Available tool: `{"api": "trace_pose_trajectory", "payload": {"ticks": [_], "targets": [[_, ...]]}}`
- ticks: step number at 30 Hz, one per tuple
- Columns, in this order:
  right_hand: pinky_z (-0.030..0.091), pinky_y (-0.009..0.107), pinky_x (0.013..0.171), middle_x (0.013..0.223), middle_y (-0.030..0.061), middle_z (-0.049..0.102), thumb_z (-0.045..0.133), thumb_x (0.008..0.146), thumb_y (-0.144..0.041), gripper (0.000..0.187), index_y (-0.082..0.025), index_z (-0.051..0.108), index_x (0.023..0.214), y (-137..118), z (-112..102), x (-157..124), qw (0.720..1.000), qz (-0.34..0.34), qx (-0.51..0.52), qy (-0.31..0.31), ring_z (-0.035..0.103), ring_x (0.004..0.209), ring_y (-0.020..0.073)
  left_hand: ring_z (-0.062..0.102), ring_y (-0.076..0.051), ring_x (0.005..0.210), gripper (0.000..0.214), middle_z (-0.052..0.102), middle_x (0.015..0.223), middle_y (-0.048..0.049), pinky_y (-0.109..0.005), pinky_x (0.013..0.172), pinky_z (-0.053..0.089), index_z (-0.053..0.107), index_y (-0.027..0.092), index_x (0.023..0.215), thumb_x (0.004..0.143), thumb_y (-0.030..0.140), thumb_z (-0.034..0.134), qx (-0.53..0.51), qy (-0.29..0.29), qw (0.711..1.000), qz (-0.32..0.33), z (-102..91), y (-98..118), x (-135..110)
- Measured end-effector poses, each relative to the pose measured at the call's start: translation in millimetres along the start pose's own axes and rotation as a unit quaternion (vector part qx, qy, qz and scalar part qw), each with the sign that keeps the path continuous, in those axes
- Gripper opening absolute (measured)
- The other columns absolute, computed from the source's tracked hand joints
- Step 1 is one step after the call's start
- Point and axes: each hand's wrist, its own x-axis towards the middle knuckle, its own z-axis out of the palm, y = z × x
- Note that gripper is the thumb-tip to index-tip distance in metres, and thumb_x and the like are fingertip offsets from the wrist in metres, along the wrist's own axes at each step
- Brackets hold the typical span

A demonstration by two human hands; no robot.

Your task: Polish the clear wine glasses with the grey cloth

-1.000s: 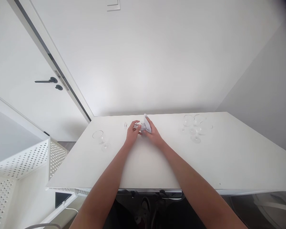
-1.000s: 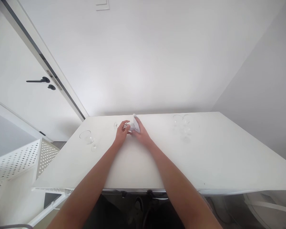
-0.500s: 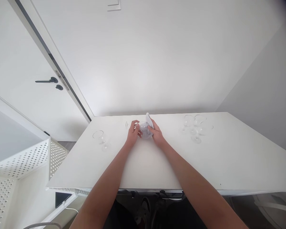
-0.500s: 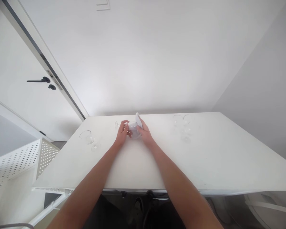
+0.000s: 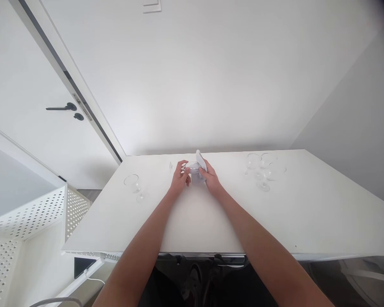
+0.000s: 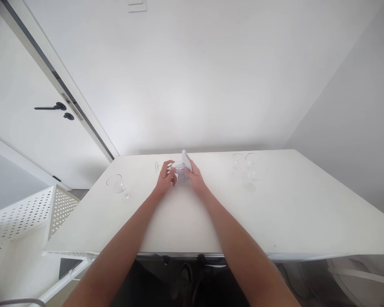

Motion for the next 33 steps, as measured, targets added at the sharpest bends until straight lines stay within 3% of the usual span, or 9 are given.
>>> {"api": "trace_pose_trajectory", "payload": {"ticks": [6, 9, 14, 18, 21, 24, 26, 30, 33], "targets": [[0.049, 0.035, 0.083, 0.109, 0.0041, 0.066, 0.064, 0.089, -0.048, 0.042, -0.029, 0.062, 0.127, 6, -4, 3, 0.997, 0.041, 0.060, 0.034, 0.060, 0.096, 0.0229, 0.067, -0.013, 0.079, 0.051, 0.054, 0.117, -0.0067, -0.030, 0.062, 0.062, 0.035, 0.032, 0.141, 0.096, 0.043, 0.056, -0.059, -0.076, 0.995, 0.000, 1.7, 3, -2], [0.050, 0.034, 0.077, 0.106, 0.0051, 0.067, 0.065, 0.087, -0.051, 0.042, -0.027, 0.063, 0.121, 6, -6, 4, 0.995, 0.059, 0.077, 0.039, 0.061, 0.093, 0.0233, 0.068, -0.012, 0.082, 0.054, 0.051, 0.129, -0.0086, -0.032, 0.066, 0.063, 0.037, 0.033, 0.143, 0.094, 0.035, 0.058, -0.051, -0.076, 0.996, 0.013, 1.4, 3, -2], [0.051, 0.037, 0.084, 0.110, 0.0047, 0.066, 0.065, 0.089, -0.050, 0.046, -0.029, 0.061, 0.129, -3, -3, 1, 0.999, 0.028, 0.039, 0.006, 0.060, 0.098, 0.0239, 0.060, -0.008, 0.062, 0.046, 0.057, 0.098, -0.0016, -0.022, 0.054, 0.054, 0.042, 0.031, 0.139, 0.097, 0.044, 0.056, 0.000, -0.029, 1.000, 0.012, 0.5, -1, 0], [0.050, 0.040, 0.091, 0.119, 0.0047, 0.065, 0.074, 0.082, -0.043, 0.068, -0.033, 0.051, 0.146, -8, 1, -1, 0.999, -0.014, -0.029, -0.032, 0.059, 0.107, 0.0254, 0.055, -0.008, 0.057, 0.045, 0.055, 0.082, 0.0021, -0.020, 0.050, 0.050, 0.042, 0.029, 0.136, 0.100, 0.054, 0.047, -0.005, -0.014, 1.000, -0.003, 1.4, -2, 0], [0.050, 0.039, 0.090, 0.119, 0.0045, 0.065, 0.076, 0.079, -0.039, 0.069, -0.033, 0.053, 0.144, -2, -1, 0, 0.999, -0.012, -0.040, 0.000, 0.059, 0.105, 0.0250, 0.063, -0.011, 0.072, 0.050, 0.060, 0.107, -0.0064, -0.023, 0.054, 0.055, 0.040, 0.029, 0.141, 0.099, 0.054, 0.049, -0.011, -0.033, 0.999, -0.007, 2.1, 0, -1], [0.051, 0.039, 0.087, 0.112, 0.0045, 0.066, 0.076, 0.079, -0.038, 0.061, -0.030, 0.058, 0.137, 7, -5, 3, 1.000, 0.008, 0.004, 0.029, 0.060, 0.099, 0.0240, 0.066, -0.013, 0.084, 0.051, 0.048, 0.143, -0.0139, -0.028, 0.062, 0.060, 0.042, 0.031, 0.143, 0.096, 0.045, 0.056, -0.026, -0.050, 0.998, 0.015, 1.7, 2, -1], [0.051, 0.039, 0.086, 0.111, 0.0053, 0.066, 0.076, 0.078, -0.039, 0.060, -0.028, 0.059, 0.135, 11, -7, 5, 0.999, 0.014, 0.030, 0.033, 0.060, 0.099, 0.0242, 0.066, -0.013, 0.086, 0.050, 0.041, 0.151, -0.0144, -0.030, 0.065, 0.061, 0.044, 0.031, 0.142, 0.095, 0.040, 0.058, -0.034, -0.056, 0.997, 0.031, 1.1, 2, -1], [0.051, 0.040, 0.088, 0.113, 0.0054, 0.066, 0.075, 0.080, -0.040, 0.063, -0.030, 0.056, 0.139, 9, -7, 5, 0.999, 0.006, 0.011, 0.031, 0.060, 0.101, 0.0247, 0.065, -0.010, 0.078, 0.048, 0.046, 0.148, -0.0135, -0.028, 0.061, 0.060, 0.045, 0.032, 0.141, 0.095, 0.039, 0.057, -0.019, -0.053, 0.998, 0.035, 0.3, 0, -1], [0.051, 0.040, 0.089, 0.116, 0.0044, 0.065, 0.077, 0.079, -0.037, 0.071, -0.032, 0.052, 0.145, 3, -5, 2, 1.000, -0.015, -0.022, 0.013, 0.060, 0.102, 0.0245, 0.063, -0.009, 0.071, 0.046, 0.055, 0.129, -0.0095, -0.024, 0.057, 0.056, 0.044, 0.032, 0.141, 0.097, 0.044, 0.055, 0.002, -0.030, 0.999, 0.023, 0.4, -1, 0]]}}
